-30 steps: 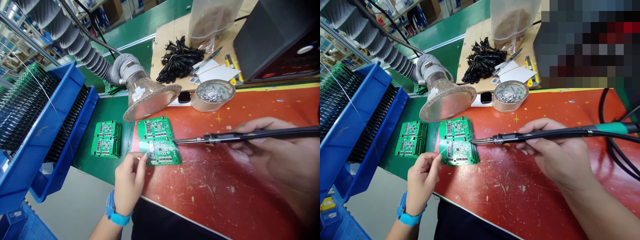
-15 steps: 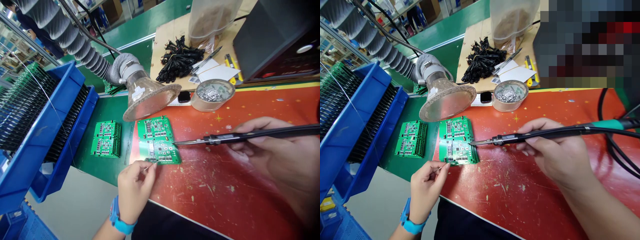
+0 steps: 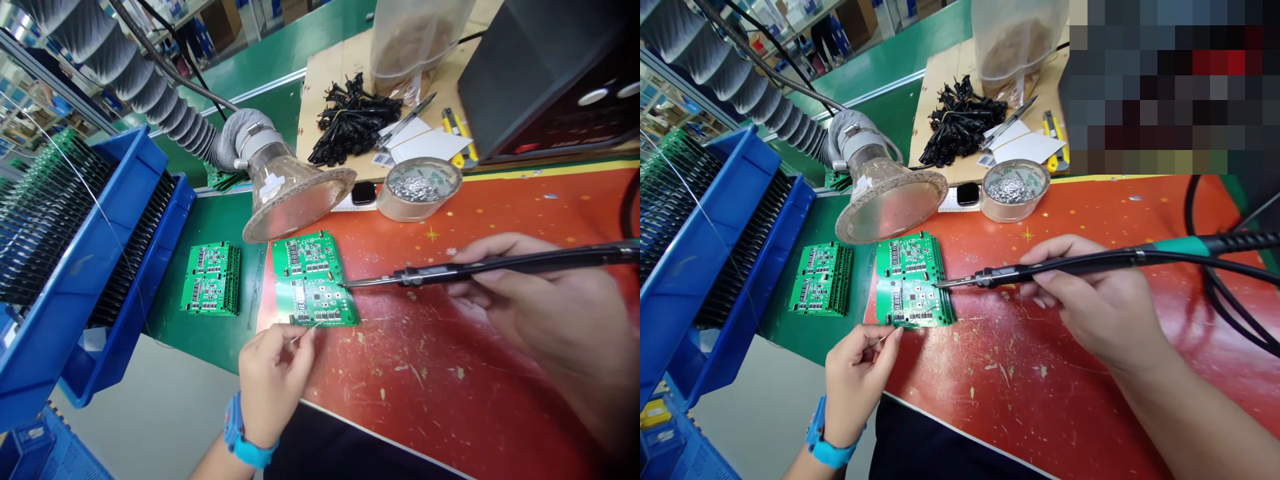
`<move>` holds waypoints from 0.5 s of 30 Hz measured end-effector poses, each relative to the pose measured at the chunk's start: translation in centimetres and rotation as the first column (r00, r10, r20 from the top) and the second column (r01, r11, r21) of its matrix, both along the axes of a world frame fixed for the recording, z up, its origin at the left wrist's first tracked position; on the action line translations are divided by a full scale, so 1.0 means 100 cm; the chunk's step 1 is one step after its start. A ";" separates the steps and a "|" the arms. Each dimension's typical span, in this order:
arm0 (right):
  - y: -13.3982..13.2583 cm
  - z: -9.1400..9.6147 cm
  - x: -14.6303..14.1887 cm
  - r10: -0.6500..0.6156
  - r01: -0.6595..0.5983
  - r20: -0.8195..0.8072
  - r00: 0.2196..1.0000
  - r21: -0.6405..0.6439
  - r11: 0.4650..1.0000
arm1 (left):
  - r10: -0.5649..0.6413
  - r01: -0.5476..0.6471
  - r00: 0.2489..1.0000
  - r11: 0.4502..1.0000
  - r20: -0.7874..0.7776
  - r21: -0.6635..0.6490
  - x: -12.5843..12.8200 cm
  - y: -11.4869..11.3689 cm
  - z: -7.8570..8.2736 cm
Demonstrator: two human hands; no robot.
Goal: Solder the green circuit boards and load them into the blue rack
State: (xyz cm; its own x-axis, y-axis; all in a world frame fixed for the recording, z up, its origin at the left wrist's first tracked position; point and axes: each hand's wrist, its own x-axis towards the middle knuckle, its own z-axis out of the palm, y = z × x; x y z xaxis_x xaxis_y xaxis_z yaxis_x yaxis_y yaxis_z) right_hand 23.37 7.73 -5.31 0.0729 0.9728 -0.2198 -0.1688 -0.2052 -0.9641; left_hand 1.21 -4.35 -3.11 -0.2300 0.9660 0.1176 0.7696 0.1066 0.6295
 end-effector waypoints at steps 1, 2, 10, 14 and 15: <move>0.000 0.002 -0.001 -0.014 0.014 -0.009 1.000 0.004 1.000 | 0.002 -0.002 1.000 1.000 0.001 -0.001 0.000 0.000 0.000; 0.001 0.003 -0.001 -0.027 0.028 -0.015 1.000 0.010 1.000 | 0.003 -0.003 1.000 1.000 0.003 0.000 0.000 0.000 -0.001; 0.002 0.004 0.002 -0.038 0.038 0.010 0.999 -0.015 0.999 | 0.012 -0.012 1.000 1.000 0.006 0.021 -0.001 -0.001 -0.002; 0.000 0.007 0.001 -0.066 0.066 0.009 0.998 0.001 0.998 | 0.014 -0.014 1.000 0.999 0.014 0.031 0.000 0.000 -0.004; 0.000 0.008 0.000 -0.064 0.063 0.005 0.998 0.005 0.998 | 0.013 -0.013 1.000 0.999 0.013 0.033 0.000 0.001 -0.004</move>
